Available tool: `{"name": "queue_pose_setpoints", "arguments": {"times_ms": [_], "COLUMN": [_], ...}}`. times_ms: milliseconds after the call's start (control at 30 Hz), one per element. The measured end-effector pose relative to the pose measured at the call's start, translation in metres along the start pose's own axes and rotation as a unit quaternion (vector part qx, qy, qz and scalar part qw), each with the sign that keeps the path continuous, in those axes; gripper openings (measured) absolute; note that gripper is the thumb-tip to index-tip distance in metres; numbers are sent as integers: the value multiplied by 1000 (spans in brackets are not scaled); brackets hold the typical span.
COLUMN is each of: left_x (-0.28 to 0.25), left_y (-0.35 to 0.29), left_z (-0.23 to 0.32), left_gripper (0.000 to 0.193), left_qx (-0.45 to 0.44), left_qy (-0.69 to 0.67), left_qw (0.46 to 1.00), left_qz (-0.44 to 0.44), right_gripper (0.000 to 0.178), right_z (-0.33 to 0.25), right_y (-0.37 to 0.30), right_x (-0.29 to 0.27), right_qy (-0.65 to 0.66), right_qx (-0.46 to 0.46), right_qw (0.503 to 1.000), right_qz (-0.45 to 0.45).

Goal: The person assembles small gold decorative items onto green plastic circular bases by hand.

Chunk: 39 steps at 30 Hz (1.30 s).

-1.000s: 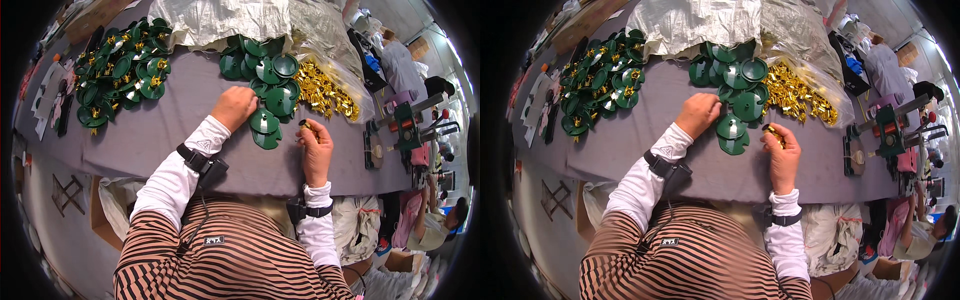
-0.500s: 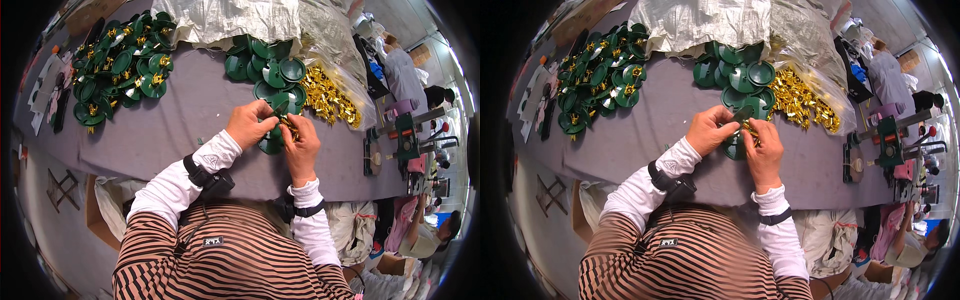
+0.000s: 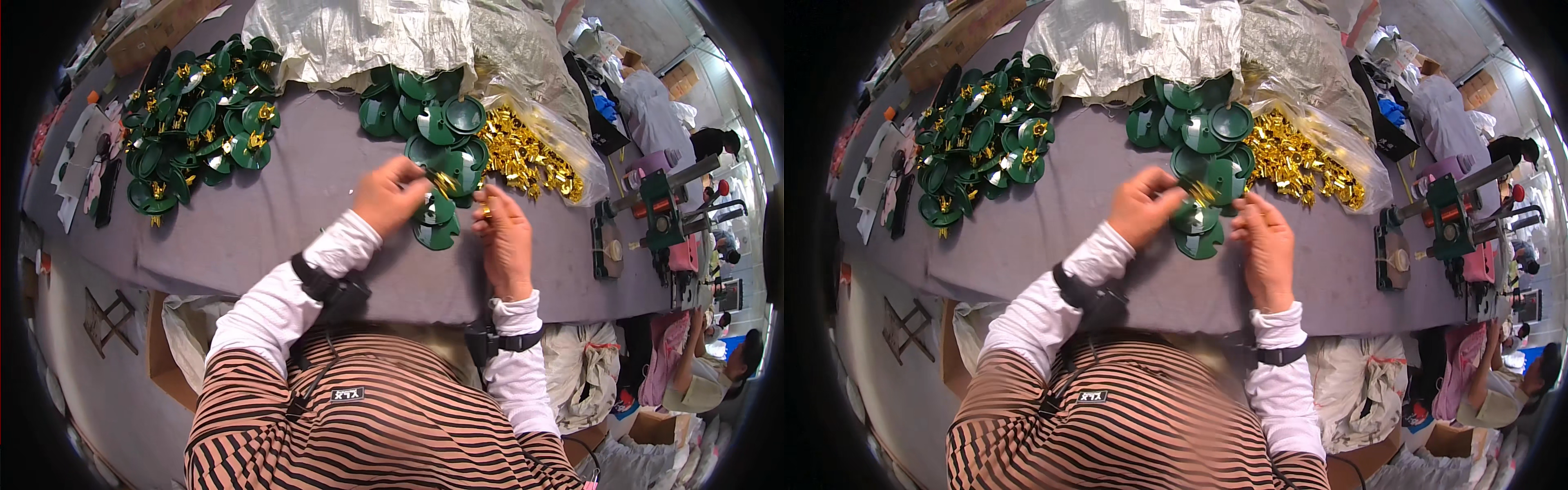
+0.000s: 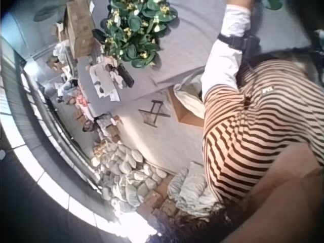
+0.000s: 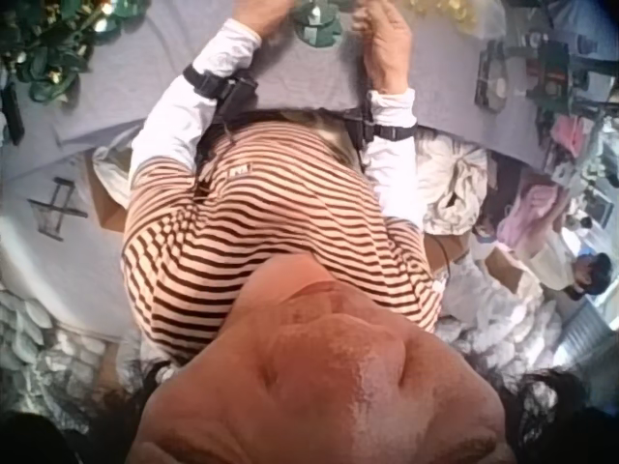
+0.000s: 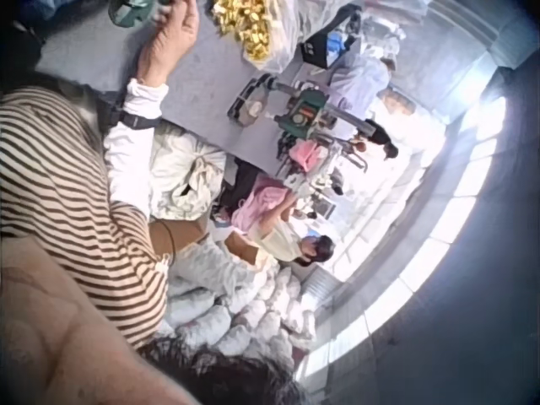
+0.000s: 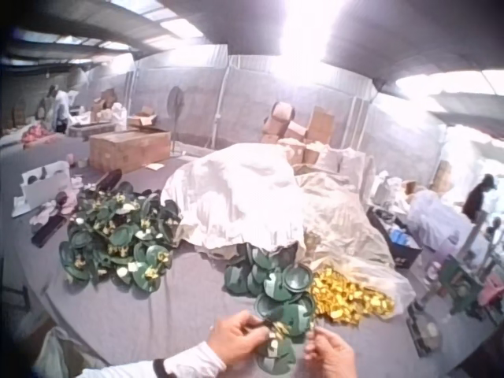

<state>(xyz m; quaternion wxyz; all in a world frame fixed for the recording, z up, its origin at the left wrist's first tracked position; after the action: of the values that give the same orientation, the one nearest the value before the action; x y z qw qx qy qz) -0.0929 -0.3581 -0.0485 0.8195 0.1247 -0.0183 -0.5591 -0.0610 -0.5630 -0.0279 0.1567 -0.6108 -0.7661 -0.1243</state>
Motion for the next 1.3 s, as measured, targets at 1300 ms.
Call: {"name": "queue_pose_setpoints", "arguments": {"times_ms": [1300], "left_x": [45], "left_y": [-6], "left_z": [12], "left_gripper": [19], "left_qx": [-76], "left_qy": [-56], "left_qw": [985], "left_qz": [-143], "right_gripper": [21], "right_z": [-1], "right_y": [-9], "right_x": [-6], "right_qy": [-329], "right_qx": [-226], "right_qw": [916], "right_qz": [-30]}}
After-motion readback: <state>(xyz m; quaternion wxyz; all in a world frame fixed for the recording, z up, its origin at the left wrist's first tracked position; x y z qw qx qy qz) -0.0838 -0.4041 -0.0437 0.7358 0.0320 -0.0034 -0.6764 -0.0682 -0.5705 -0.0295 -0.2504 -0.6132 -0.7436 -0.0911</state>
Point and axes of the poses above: each hand's wrist, its own y-axis towards the middle knuckle, its own x-axis out of the palm, z = x × y, the point moved 3 cm from there along y, towards the middle knuckle, and after that the axes turned 3 degrees about -x, right-handed, at the moved point
